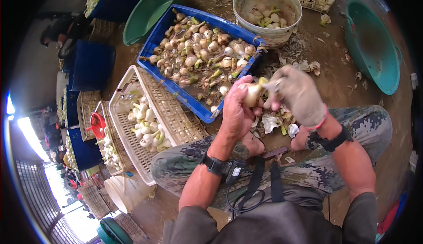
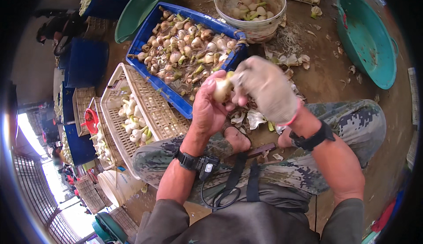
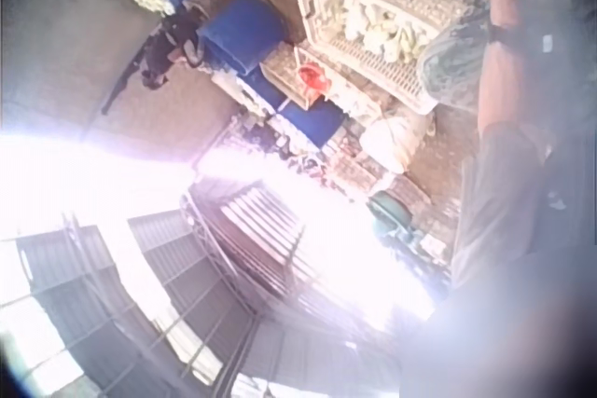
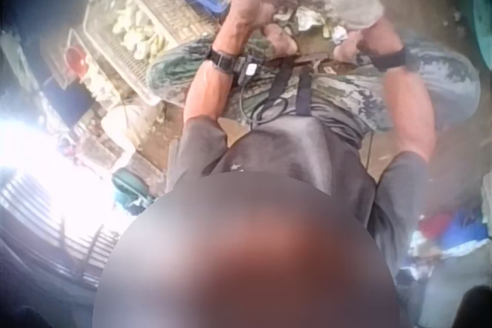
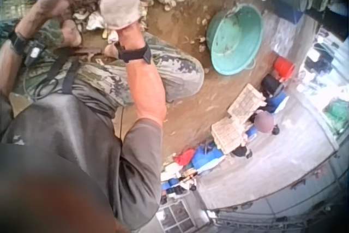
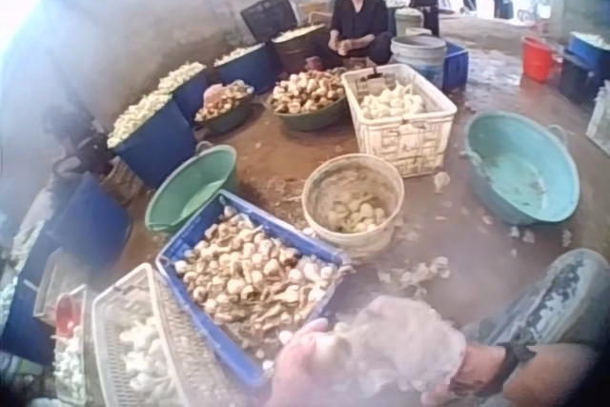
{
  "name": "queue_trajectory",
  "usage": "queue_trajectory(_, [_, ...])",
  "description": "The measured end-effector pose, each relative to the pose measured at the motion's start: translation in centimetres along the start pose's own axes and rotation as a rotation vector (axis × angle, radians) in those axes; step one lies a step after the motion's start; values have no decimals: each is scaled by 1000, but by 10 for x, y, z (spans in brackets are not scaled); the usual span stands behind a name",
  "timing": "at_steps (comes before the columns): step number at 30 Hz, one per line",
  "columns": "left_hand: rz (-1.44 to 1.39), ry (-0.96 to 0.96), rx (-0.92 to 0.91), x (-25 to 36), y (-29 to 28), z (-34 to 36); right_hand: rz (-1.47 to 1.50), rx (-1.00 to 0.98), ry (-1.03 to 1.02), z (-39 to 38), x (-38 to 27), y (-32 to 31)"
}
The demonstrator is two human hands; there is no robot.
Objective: The person is peeling and cleaning flower or garlic bulbs by hand while wearing gloves.
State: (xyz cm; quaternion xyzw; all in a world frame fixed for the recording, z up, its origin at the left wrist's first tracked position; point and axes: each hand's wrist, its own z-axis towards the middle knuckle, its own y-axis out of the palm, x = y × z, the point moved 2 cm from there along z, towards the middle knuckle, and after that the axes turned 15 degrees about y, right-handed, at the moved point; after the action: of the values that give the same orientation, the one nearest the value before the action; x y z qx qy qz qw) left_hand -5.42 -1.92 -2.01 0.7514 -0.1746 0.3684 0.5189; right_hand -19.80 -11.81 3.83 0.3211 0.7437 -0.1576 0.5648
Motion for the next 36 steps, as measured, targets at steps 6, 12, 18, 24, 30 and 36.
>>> queue_trajectory(6, [176, 103, 67, 0, -4, 3, 269, 326, 5, 14, -16, -42])
queue_trajectory(12, [451, 215, 62, -3, -3, 4, -646, 153, -90, 9, 6, -9])
queue_trajectory(18, [797, 254, -27, -4, 2, 0, -805, 101, 43, 12, 18, 3])
queue_trajectory(24, [819, 519, -181, 1, 8, -3, -420, 178, 242, 15, 20, -9])
queue_trajectory(30, [238, 374, -99, 7, 14, 1, 617, 66, 344, 16, 34, -13])
queue_trajectory(36, [19, 344, -27, 3, 6, 4, 466, 32, 385, 13, 27, -4])
